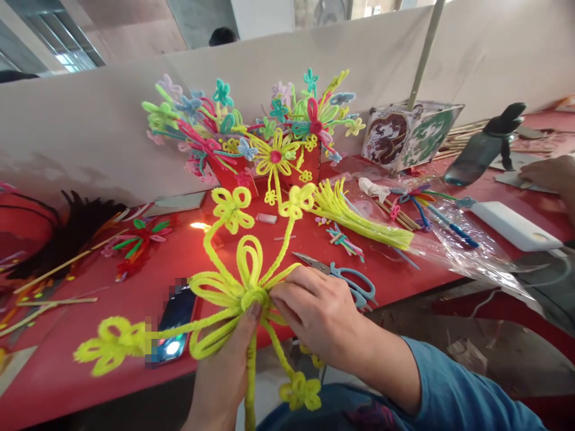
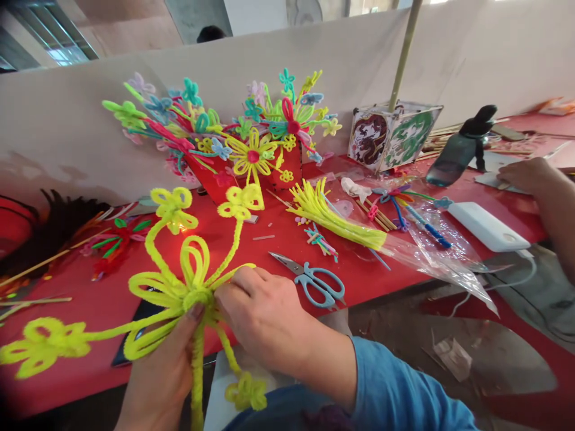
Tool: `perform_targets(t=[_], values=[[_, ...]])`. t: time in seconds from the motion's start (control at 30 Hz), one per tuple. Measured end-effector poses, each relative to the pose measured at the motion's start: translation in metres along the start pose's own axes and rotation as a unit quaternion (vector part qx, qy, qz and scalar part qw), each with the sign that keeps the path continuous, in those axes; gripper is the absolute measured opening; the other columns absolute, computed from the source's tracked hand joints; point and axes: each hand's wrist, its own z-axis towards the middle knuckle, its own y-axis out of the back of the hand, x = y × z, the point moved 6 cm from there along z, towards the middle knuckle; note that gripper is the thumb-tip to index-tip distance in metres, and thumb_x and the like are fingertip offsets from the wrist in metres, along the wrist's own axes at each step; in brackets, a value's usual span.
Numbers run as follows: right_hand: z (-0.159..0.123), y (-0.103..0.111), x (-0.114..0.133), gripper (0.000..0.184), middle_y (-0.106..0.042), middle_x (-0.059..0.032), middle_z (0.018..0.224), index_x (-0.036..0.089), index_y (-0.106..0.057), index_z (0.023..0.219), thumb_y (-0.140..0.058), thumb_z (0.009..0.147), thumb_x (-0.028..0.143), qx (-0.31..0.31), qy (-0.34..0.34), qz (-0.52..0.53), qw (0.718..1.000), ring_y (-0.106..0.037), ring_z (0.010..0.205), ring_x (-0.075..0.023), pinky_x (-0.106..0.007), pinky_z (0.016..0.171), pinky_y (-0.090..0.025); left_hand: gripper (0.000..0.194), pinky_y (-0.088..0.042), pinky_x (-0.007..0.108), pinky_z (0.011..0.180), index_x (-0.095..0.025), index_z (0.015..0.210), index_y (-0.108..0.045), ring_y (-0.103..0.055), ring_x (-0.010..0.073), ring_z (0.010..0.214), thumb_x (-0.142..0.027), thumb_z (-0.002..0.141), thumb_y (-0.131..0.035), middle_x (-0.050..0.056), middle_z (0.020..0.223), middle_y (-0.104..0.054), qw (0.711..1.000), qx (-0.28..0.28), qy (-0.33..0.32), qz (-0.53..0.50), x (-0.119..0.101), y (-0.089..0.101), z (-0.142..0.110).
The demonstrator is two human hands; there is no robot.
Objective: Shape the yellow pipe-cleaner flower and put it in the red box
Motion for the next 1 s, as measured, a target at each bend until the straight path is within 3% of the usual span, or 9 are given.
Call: perform_targets(t=[0.13, 0.27, 0.4, 0.5, 0.63, 0.87, 1.0], values=[[0.001, 0.0, -0.002, 0.019, -0.051, 0.0001, 0.065, 0.017, -0.057, 0.068, -0.043, 0.081, 0.016, -0.026, -0.018, -0.003, 1.0, -0.047, 0.057, -0.0098, -0.02, 0.049, -0.033, 0.008, -0.055, 0.03, 0.062, -0.022, 0.056, -0.069, -0.066, 0.0268, 0.072, -0.021, 0.051, -0.075, 0.002, 0.062, -0.071, 0.997, 0.042, -0.023, 0.059, -0.001, -0.003, 0.001], [0.002, 0.004, -0.009, 0.013, -0.051, 0.002, 0.061, 0.016, -0.056, 0.066, -0.046, 0.071, 0.012, -0.08, -0.082, 0.141, 0.983, -0.047, 0.052, -0.0071, -0.017, 0.047, -0.034, 0.005, -0.054, 0.031, 0.068, -0.023, 0.059, -0.069, -0.066, 0.0264, 0.077, -0.025, 0.056, -0.072, 0.002, 0.071, -0.072, 0.996, 0.042, -0.058, 0.058, -0.007, -0.005, -0.004], [0.003, 0.005, -0.014, 0.01, -0.051, 0.0037, 0.057, 0.016, -0.055, 0.065, -0.047, 0.067, 0.009, -0.091, -0.125, 0.254, 0.955, -0.047, 0.05, -0.0058, -0.015, 0.047, -0.037, 0.006, -0.054, 0.031, 0.071, -0.024, 0.053, -0.068, -0.066, 0.0259, 0.076, -0.021, 0.055, -0.073, 0.001, 0.068, -0.072, 0.996, 0.058, -0.058, 0.047, -0.012, -0.007, -0.008], [0.001, 0.009, -0.016, 0.011, -0.052, 0.0033, 0.058, 0.016, -0.055, 0.066, -0.048, 0.069, 0.009, -0.09, -0.124, 0.246, 0.957, -0.048, 0.051, -0.0064, -0.015, 0.048, -0.037, 0.005, -0.055, 0.032, 0.072, -0.022, 0.061, -0.07, -0.066, 0.026, 0.081, -0.025, 0.057, -0.073, 0.001, 0.071, -0.072, 0.998, 0.051, -0.035, 0.008, -0.006, -0.006, -0.006], [0.0, 0.009, -0.012, 0.014, -0.059, -0.0015, 0.07, 0.016, -0.061, 0.078, -0.047, 0.08, 0.014, -0.073, -0.074, 0.179, 0.978, -0.055, 0.063, -0.0094, -0.018, 0.057, -0.041, 0.022, -0.054, 0.029, 0.074, -0.021, 0.078, -0.071, -0.065, 0.0234, 0.086, -0.033, 0.06, -0.072, 0.0, 0.08, -0.073, 0.998, 0.02, -0.051, -0.026, 0.007, -0.006, -0.001], [0.002, -0.001, -0.005, 0.016, -0.057, -0.0011, 0.066, 0.017, -0.059, 0.072, -0.046, 0.08, 0.015, -0.05, -0.034, 0.05, 0.997, -0.054, 0.059, -0.011, -0.02, 0.05, -0.037, 0.016, -0.055, 0.027, 0.067, -0.018, 0.07, -0.071, -0.067, 0.0232, 0.078, -0.03, 0.06, -0.072, 0.002, 0.076, -0.073, 0.99, 0.025, -0.122, 0.059, 0.002, -0.002, 0.0], [0.004, 0.004, -0.005, 0.013, -0.053, 0.0011, 0.06, 0.017, -0.056, 0.066, -0.047, 0.072, 0.009, -0.073, -0.052, 0.139, 0.986, -0.049, 0.053, -0.0084, -0.018, 0.048, -0.036, 0.016, -0.055, 0.03, 0.068, -0.018, 0.069, -0.072, -0.067, 0.0255, 0.08, -0.031, 0.06, -0.071, 0.003, 0.074, -0.073, 0.99, 0.045, -0.101, 0.089, 0.003, -0.001, 0.002]])
